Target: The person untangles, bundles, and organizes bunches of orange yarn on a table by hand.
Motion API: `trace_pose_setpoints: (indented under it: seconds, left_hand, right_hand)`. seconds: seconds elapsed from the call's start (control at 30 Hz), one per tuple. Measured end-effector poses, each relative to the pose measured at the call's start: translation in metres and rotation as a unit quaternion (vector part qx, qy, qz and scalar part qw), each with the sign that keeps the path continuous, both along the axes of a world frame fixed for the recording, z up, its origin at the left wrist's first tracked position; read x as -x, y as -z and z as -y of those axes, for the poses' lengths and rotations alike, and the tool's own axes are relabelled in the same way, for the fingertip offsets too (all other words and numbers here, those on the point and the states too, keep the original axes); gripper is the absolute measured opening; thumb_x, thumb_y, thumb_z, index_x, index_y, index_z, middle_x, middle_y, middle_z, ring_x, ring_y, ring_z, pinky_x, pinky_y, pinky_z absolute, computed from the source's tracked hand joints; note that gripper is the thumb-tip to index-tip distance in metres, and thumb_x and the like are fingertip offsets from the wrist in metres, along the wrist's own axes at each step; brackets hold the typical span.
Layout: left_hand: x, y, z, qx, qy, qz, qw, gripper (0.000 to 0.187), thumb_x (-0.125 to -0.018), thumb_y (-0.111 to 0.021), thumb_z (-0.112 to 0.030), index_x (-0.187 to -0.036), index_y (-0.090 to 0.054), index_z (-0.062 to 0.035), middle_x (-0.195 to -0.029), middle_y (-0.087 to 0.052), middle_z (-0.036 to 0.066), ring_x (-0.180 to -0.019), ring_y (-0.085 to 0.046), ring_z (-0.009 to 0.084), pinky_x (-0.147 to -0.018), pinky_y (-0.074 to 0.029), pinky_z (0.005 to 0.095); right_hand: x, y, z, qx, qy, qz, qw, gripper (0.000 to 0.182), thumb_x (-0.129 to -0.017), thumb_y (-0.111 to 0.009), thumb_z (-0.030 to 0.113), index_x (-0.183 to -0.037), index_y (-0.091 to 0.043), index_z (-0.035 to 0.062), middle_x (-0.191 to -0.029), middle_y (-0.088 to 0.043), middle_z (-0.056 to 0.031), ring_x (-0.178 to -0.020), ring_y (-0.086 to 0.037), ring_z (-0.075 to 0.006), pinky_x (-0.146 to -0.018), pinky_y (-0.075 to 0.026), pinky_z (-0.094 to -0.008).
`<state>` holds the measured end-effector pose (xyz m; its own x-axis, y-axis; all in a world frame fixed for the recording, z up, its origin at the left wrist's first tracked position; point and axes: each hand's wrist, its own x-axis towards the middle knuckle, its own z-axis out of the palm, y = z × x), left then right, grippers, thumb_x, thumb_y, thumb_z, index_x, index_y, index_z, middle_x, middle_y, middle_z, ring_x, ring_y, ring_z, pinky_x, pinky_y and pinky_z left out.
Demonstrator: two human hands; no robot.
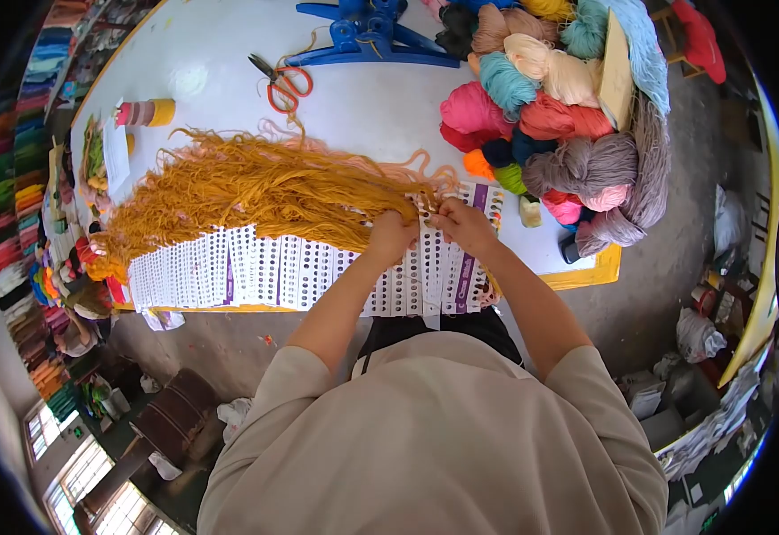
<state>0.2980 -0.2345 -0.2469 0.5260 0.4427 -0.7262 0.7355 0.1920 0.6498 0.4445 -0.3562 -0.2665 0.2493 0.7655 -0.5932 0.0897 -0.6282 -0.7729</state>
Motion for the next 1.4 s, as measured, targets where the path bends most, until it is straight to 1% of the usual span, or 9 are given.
trace_pose_setpoints:
  seconds: [0.07, 0.13, 0.3, 0.53, 0.8, 1.03, 1.27, 1.33, 1.4]
  left_hand:
    - [0.009, -0.003, -0.007, -0.08, 0.026, -0.027, 0.996, 0.018, -0.082, -0.059, -0.012, -0.076, -0.062, 0.005, -0.06, -0.063, 0.01, -0.051, -0.062, 0.0159, -0.047, -0.046, 0.0287]
    - [0.023, -0.002, -0.016, -0.111, -0.086, -0.014, 0.99, 0.017, -0.086, -0.057, -0.012, -0.078, -0.064, 0.0017, -0.059, -0.061, 0.007, -0.048, -0.057, 0.0141, -0.046, -0.045, 0.0261]
    - [0.027, -0.004, -0.015, 0.056, -0.248, 0.014, 0.967, 0.016, -0.09, -0.057, -0.016, -0.084, -0.062, -0.0019, -0.076, -0.066, 0.006, -0.055, -0.056, 0.0093, -0.045, -0.038, 0.0214]
    - [0.03, 0.008, -0.01, 0.018, -0.205, 0.094, 0.974, 0.012, -0.089, -0.063, -0.016, -0.086, -0.061, -0.0034, -0.074, -0.062, 0.002, -0.054, -0.05, 0.0073, -0.044, -0.036, 0.0209]
    - [0.028, -0.018, -0.008, 0.278, -0.388, 0.159, 0.864, 0.008, -0.086, -0.065, -0.011, -0.085, -0.061, -0.0039, -0.075, -0.06, 0.003, -0.059, -0.049, 0.0071, -0.044, -0.034, 0.0194]
    - [0.025, -0.013, -0.001, 0.35, -0.359, 0.18, 0.846, 0.016, -0.086, -0.065, -0.014, -0.096, -0.062, -0.0027, -0.072, -0.061, 0.004, -0.049, -0.046, 0.0084, -0.039, -0.032, 0.0188]
    - [0.001, -0.038, 0.015, 0.257, -0.139, 0.084, 0.953, 0.04, -0.085, -0.053, -0.008, -0.125, -0.057, -0.0057, -0.089, -0.07, 0.01, -0.051, -0.057, 0.0092, -0.038, -0.036, 0.0206]
    - [-0.003, -0.026, 0.022, 0.164, -0.089, 0.078, 0.979, 0.038, -0.086, -0.053, -0.007, -0.123, -0.058, -0.0023, -0.087, -0.07, 0.009, -0.052, -0.059, 0.0108, -0.041, -0.042, 0.023]
    - [0.003, -0.005, 0.022, 0.121, -0.047, 0.09, 0.987, 0.035, -0.086, -0.054, -0.007, -0.12, -0.06, -0.0017, -0.087, -0.07, 0.009, -0.051, -0.059, 0.0116, -0.043, -0.044, 0.0242]
  right_hand:
    - [0.0, 0.002, 0.001, 0.007, -0.006, 0.01, 1.0, 0.024, -0.093, -0.059, 0.03, -0.092, -0.053, 0.0074, -0.061, -0.059, -0.0027, -0.055, -0.055, -0.0097, -0.054, -0.043, -0.0266]
    - [0.001, 0.008, 0.002, 0.011, 0.01, 0.007, 1.0, 0.028, -0.091, -0.059, 0.037, -0.092, -0.059, 0.0089, -0.064, -0.064, -0.0039, -0.059, -0.062, -0.0148, -0.059, -0.047, -0.0305]
    - [0.003, 0.019, 0.003, 0.006, 0.024, -0.014, 1.0, 0.029, -0.092, -0.057, 0.038, -0.092, -0.059, 0.0089, -0.064, -0.064, -0.0036, -0.059, -0.062, -0.0141, -0.059, -0.047, -0.0299]
    - [0.005, 0.027, 0.006, -0.007, 0.028, -0.017, 0.999, 0.024, -0.091, -0.061, 0.032, -0.092, -0.059, 0.0082, -0.064, -0.065, -0.003, -0.058, -0.061, -0.013, -0.057, -0.046, -0.0288]
    - [0.006, 0.021, 0.006, -0.007, 0.029, -0.028, 0.999, 0.02, -0.087, -0.067, 0.022, -0.091, -0.056, 0.0059, -0.066, -0.062, -0.0021, -0.058, -0.058, -0.0093, -0.055, -0.044, -0.0256]
    - [0.007, 0.015, 0.002, 0.017, 0.03, 0.02, 0.999, 0.026, -0.081, -0.072, 0.029, -0.089, -0.059, 0.0081, -0.07, -0.066, -0.0041, -0.06, -0.064, -0.0141, -0.058, -0.048, -0.0298]
    - [0.007, 0.013, 0.003, -0.018, 0.017, 0.066, 0.998, 0.027, -0.081, -0.073, 0.029, -0.091, -0.06, 0.0079, -0.07, -0.066, -0.004, -0.059, -0.062, -0.013, -0.056, -0.046, -0.0289]
    - [0.004, 0.012, 0.006, -0.033, 0.049, -0.081, 0.995, 0.028, -0.082, -0.073, 0.028, -0.092, -0.059, 0.0057, -0.068, -0.065, -0.0024, -0.057, -0.059, -0.0095, -0.053, -0.043, -0.0254]
    - [0.002, 0.015, 0.009, -0.039, 0.055, -0.098, 0.993, 0.029, -0.082, -0.073, 0.027, -0.093, -0.058, 0.0045, -0.067, -0.063, -0.0021, -0.056, -0.057, -0.0083, -0.052, -0.042, -0.0239]
